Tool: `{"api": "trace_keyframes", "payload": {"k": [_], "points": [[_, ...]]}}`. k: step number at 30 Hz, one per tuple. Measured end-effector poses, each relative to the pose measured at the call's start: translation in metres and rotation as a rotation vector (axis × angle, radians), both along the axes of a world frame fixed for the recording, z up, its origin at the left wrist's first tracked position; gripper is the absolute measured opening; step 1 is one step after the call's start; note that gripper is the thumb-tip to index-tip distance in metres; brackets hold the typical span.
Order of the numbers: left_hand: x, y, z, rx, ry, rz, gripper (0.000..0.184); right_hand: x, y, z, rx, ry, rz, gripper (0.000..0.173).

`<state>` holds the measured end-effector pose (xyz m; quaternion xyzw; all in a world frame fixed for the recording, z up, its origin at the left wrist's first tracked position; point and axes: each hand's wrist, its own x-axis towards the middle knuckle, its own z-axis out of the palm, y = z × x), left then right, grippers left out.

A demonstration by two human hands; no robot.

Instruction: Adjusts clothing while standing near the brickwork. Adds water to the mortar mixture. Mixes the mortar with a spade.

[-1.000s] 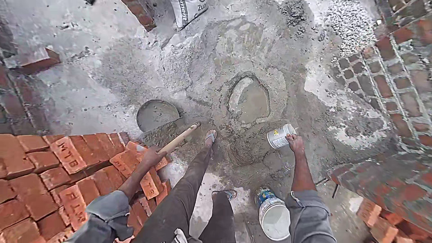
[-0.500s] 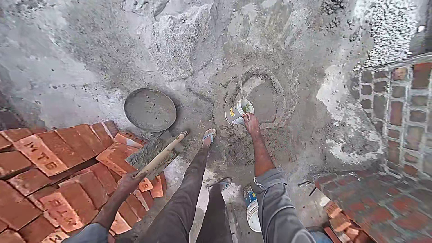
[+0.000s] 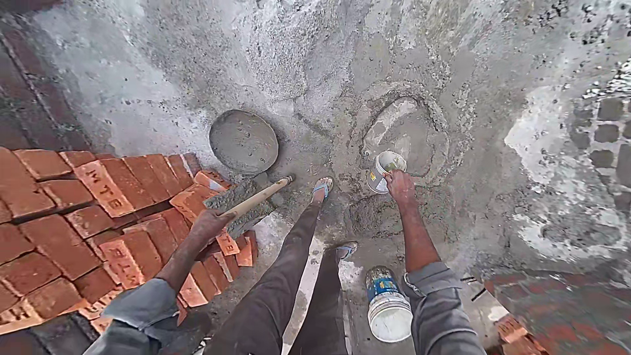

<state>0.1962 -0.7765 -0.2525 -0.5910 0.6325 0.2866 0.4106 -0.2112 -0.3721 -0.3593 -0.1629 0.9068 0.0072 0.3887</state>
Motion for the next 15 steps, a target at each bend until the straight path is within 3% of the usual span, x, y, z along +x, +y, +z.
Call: {"api": "trace_keyframes", "payload": {"k": [7, 10, 15], "points": [[-0.032, 0.019, 0.000, -0.071, -0.094, -0.221, 0.041, 0.136, 0.010, -0.072, -0.260, 0.067, -0.202, 0.039], [-0.049, 0.030, 0.000, -0.110, -0.133, -0.367, 0.045, 0.196, 0.038, -0.071, -0.217, -0.026, -0.269, 0.039], [-0.063, 0.060, 0.003, -0.185, -0.164, -0.465, 0.052, 0.262, 0.114, -0.069, -0.033, -0.210, -0.185, 0.043]]}}
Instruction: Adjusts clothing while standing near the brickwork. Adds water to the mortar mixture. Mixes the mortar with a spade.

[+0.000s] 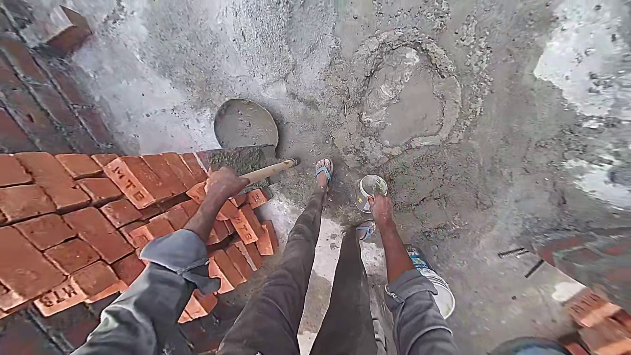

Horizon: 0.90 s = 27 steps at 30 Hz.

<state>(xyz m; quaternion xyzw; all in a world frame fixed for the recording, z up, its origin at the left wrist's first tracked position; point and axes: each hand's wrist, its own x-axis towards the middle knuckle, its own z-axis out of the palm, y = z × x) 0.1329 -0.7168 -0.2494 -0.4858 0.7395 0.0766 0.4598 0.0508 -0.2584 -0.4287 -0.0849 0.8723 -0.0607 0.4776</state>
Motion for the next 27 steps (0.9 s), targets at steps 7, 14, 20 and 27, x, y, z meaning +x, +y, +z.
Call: {"api": "trace_keyframes", "payload": {"k": [7, 14, 20, 27], "points": [[-0.006, 0.026, 0.002, -0.050, -0.026, -0.074, 0.053, -0.019, 0.009, 0.021, 0.021, -0.083, 0.153, 0.041], [-0.012, 0.027, -0.006, -0.065, -0.058, -0.142, 0.053, 0.002, 0.014, -0.009, 0.017, -0.119, -0.062, 0.040], [-0.014, 0.031, -0.001, -0.059, -0.057, -0.116, 0.056, 0.068, 0.078, -0.032, -0.020, -0.049, -0.234, 0.041], [-0.017, 0.038, -0.002, -0.070, -0.078, -0.130, 0.053, 0.021, 0.097, -0.036, 0.039, -0.066, -0.231, 0.046]]}}
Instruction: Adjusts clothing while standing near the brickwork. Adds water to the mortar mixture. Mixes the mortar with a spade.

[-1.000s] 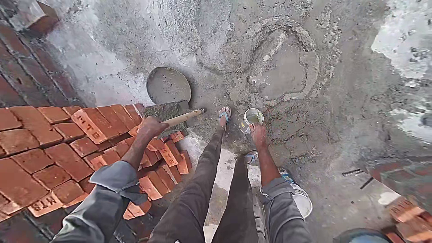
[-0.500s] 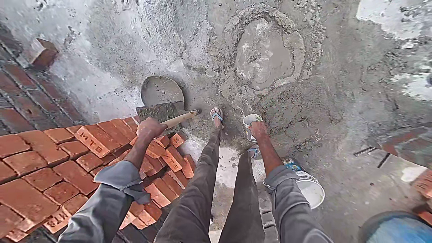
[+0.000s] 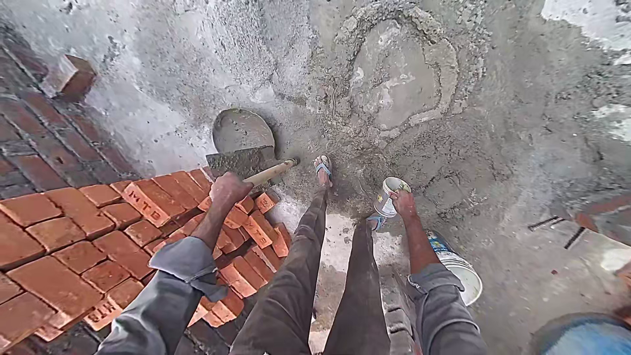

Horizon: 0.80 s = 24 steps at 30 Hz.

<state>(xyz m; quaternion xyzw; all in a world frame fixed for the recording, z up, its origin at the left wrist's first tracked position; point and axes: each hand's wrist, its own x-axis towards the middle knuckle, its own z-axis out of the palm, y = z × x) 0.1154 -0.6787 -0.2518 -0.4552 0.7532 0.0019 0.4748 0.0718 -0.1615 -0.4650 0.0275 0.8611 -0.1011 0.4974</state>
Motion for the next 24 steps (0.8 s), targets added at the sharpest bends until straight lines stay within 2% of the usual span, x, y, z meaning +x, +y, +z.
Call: {"api": "trace_keyframes", "payload": {"k": [2, 5, 10, 13, 20, 24], "points": [[-0.001, 0.000, -0.002, -0.005, -0.004, -0.011, 0.052, -0.014, -0.012, -0.003, 0.000, -0.056, -0.010, 0.048], [-0.003, 0.000, -0.003, 0.002, -0.011, -0.027, 0.052, 0.000, -0.027, -0.016, -0.050, -0.093, -0.092, 0.047], [-0.009, 0.001, -0.003, -0.009, -0.008, -0.044, 0.052, 0.021, -0.044, -0.009, -0.194, 0.036, -0.321, 0.039], [-0.010, 0.002, -0.002, -0.005, -0.002, -0.055, 0.052, -0.008, -0.028, 0.008, -0.216, 0.097, -0.380, 0.040], [-0.005, 0.010, -0.006, -0.012, 0.007, -0.093, 0.049, -0.122, 0.040, 0.019, -0.191, 0.128, -0.388, 0.048], [-0.007, 0.013, -0.003, -0.007, -0.007, -0.111, 0.051, -0.130, 0.047, 0.013, -0.284, 0.108, -0.496, 0.048]]}}
